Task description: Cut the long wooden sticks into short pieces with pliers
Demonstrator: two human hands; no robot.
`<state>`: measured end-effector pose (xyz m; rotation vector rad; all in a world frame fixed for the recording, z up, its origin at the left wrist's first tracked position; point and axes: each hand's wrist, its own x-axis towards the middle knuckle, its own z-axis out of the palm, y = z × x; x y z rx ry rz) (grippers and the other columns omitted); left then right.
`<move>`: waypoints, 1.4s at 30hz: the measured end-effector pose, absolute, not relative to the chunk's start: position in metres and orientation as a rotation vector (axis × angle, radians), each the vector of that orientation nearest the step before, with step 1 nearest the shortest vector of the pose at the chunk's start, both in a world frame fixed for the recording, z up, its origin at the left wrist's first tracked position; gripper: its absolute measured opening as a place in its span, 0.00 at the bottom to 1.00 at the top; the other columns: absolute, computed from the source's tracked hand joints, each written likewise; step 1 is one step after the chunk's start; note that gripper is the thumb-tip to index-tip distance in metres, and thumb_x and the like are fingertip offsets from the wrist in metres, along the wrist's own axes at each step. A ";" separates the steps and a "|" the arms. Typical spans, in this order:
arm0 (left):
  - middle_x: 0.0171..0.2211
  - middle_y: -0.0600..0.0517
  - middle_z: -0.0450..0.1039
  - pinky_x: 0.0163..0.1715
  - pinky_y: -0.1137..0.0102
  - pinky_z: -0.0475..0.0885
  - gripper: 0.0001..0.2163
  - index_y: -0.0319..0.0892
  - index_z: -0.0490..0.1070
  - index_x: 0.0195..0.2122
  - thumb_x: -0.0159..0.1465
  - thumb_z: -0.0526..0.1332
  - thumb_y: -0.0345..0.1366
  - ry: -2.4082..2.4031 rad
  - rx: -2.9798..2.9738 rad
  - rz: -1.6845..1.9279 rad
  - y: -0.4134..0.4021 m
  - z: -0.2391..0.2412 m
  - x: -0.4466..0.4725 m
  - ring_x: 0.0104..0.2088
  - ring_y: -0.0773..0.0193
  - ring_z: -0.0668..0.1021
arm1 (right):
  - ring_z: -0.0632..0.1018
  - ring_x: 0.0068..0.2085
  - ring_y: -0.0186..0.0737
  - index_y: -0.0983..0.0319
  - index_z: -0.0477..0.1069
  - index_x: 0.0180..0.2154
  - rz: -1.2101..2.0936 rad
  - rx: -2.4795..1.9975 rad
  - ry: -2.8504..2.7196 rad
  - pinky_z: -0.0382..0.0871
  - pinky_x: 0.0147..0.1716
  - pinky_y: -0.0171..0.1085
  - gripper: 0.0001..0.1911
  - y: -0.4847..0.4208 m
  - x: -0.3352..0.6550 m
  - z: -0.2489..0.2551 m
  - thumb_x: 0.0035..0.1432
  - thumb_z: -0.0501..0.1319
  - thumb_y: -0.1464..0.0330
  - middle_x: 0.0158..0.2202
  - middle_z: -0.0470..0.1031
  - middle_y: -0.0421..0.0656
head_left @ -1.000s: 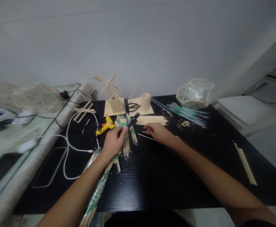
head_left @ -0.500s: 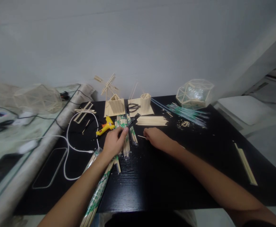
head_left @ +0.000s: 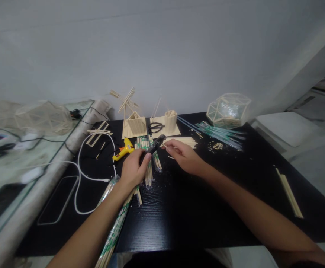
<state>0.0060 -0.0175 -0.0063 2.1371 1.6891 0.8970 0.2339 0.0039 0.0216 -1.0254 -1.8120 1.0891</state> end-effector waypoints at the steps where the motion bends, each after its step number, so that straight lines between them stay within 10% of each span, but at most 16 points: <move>1: 0.44 0.43 0.79 0.48 0.61 0.70 0.23 0.40 0.73 0.47 0.72 0.48 0.52 1.678 2.149 0.899 -0.018 -0.006 0.006 0.46 0.51 0.79 | 0.76 0.39 0.41 0.60 0.72 0.43 1.136 -1.001 -1.765 0.70 0.41 0.38 0.10 0.003 0.233 0.021 0.69 0.56 0.63 0.39 0.76 0.43; 16: 0.41 0.44 0.79 0.43 0.62 0.71 0.22 0.41 0.74 0.43 0.72 0.48 0.53 1.711 2.228 0.838 -0.022 -0.003 0.009 0.42 0.52 0.79 | 0.77 0.41 0.41 0.60 0.76 0.41 1.292 -0.912 -1.607 0.72 0.45 0.40 0.09 0.004 0.228 0.018 0.65 0.60 0.63 0.37 0.77 0.43; 42: 0.28 0.48 0.75 0.31 0.66 0.58 0.27 0.43 0.69 0.27 0.73 0.43 0.55 1.865 2.260 0.518 -0.024 0.008 0.017 0.32 0.57 0.77 | 0.62 0.24 0.32 0.64 0.77 0.39 1.446 -1.035 -1.397 0.55 0.22 0.34 0.19 0.003 0.223 0.006 0.58 0.65 0.54 0.24 0.63 0.36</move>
